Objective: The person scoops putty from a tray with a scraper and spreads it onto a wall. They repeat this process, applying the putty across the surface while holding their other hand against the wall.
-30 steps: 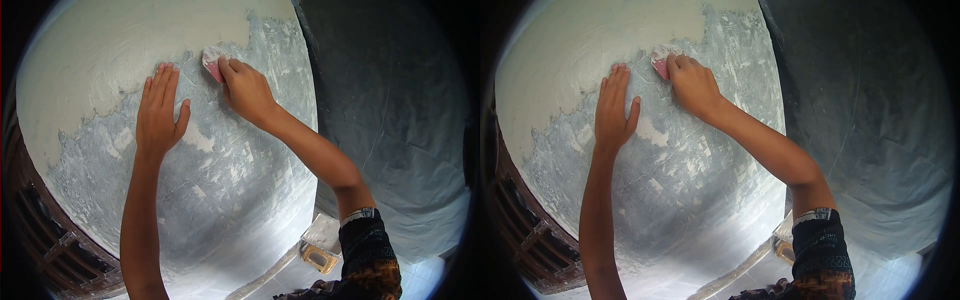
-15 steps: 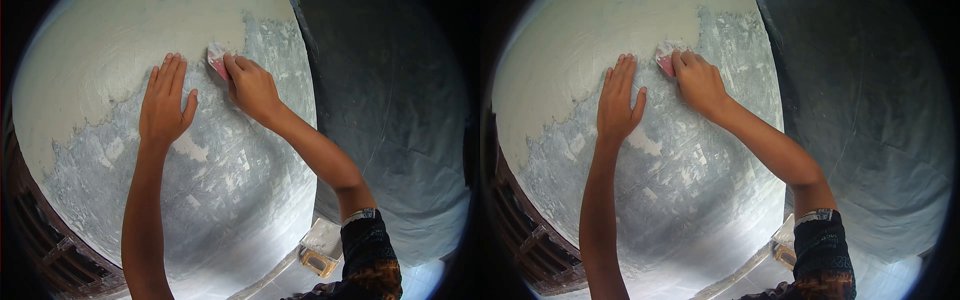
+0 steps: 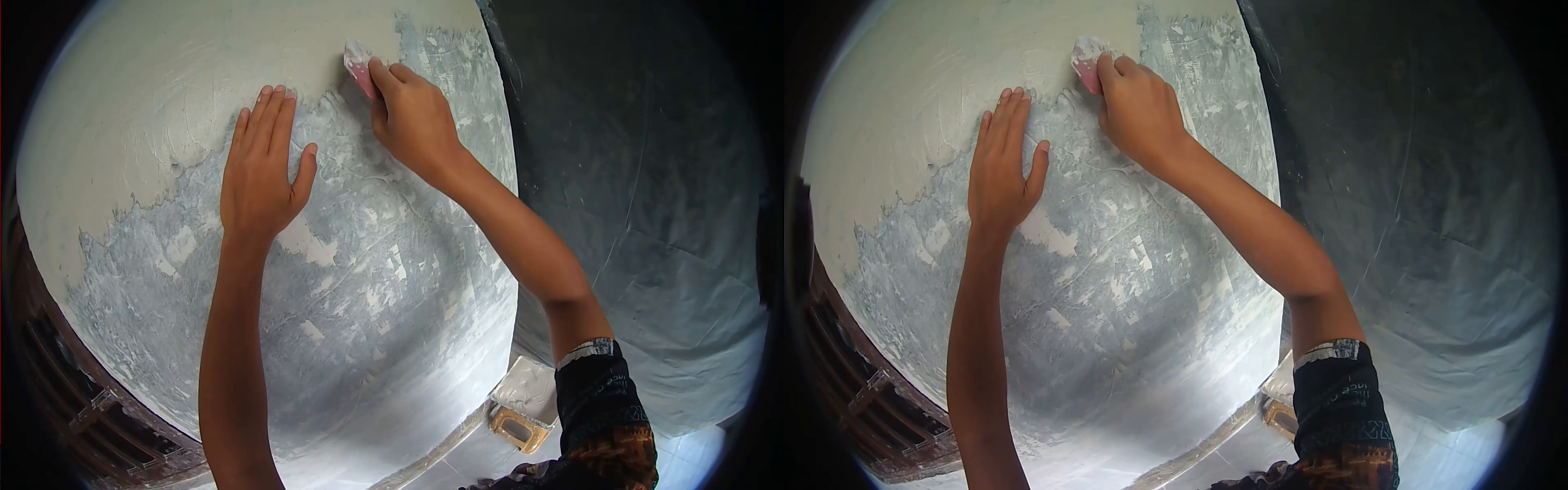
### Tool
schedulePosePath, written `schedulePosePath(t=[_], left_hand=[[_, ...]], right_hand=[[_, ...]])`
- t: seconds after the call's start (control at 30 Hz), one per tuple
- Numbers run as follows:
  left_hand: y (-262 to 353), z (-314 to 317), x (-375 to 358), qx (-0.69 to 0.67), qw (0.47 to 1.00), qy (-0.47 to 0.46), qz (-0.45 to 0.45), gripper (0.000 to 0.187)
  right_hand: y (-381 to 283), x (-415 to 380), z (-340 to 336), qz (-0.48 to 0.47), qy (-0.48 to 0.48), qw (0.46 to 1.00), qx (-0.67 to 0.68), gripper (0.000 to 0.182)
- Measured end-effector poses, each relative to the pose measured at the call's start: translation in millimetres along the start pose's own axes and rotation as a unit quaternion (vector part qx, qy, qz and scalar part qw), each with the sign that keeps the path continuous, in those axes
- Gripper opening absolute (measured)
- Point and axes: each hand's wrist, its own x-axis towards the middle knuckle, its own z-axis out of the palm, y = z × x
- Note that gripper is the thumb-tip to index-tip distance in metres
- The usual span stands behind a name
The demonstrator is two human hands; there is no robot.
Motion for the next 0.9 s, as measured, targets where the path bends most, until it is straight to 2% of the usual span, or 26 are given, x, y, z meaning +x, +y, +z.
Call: schedulePosePath(t=[0.03,0.13,0.3,0.37,0.5,0.6,0.63,0.67,0.77,0.83,0.9], left_hand=[[-0.4,0.5,-0.4,0.006,1.0,0.0,-0.002,0.055],[0.4,-0.2,-0.6,0.008,1.0,0.002,-0.004,0.055],[1.3,-2.3,-0.1,-0.01,1.0,0.007,-0.002,0.055],[0.6,-1.3,0.4,-0.008,1.0,0.008,-0.001,0.055],[-0.4,-0.4,-0.8,-0.004,1.0,0.005,-0.005,0.055],[-0.7,-0.9,-0.6,-0.011,1.0,0.01,-0.006,0.055],[-0.8,-1.4,-0.9,-0.019,1.0,0.013,-0.004,0.054],[-0.7,-2.0,-1.1,-0.019,1.0,0.013,-0.003,0.054],[-2.5,-2.9,0.3,-0.038,0.999,0.033,-0.003,0.054],[-2.7,-2.5,-0.8,-0.056,0.997,0.061,0.0,0.053],[-3.8,-0.7,-2.0,-0.055,0.996,0.064,0.0,0.053]], right_hand=[[11.7,16.0,5.3,0.006,0.018,1.0,-0.013,0.021],[32.9,28.8,23.7,0.021,0.0,0.996,-0.084,0.015],[-11.5,-39.3,21.2,-0.01,-0.009,0.998,-0.063,0.015],[-24.8,-37.1,-1.0,-0.002,-0.051,0.998,0.03,0.017],[3.8,12.9,-0.3,0.06,-0.03,0.997,-0.028,0.019],[10.1,-3.9,22.4,0.028,-0.034,0.998,-0.053,0.018],[-2.7,-19.3,23.6,0.03,-0.051,0.996,-0.062,0.025],[-13.1,-39.1,28.1,0.029,-0.068,0.996,-0.053,0.042],[-39.9,-49.1,9.8,-0.028,-0.034,0.999,0.02,0.046],[-39.7,-23.7,-5.0,0.019,-0.027,0.999,0.033,0.043],[-15.8,7.9,4.6,0.045,-0.003,0.999,-0.016,0.042]])
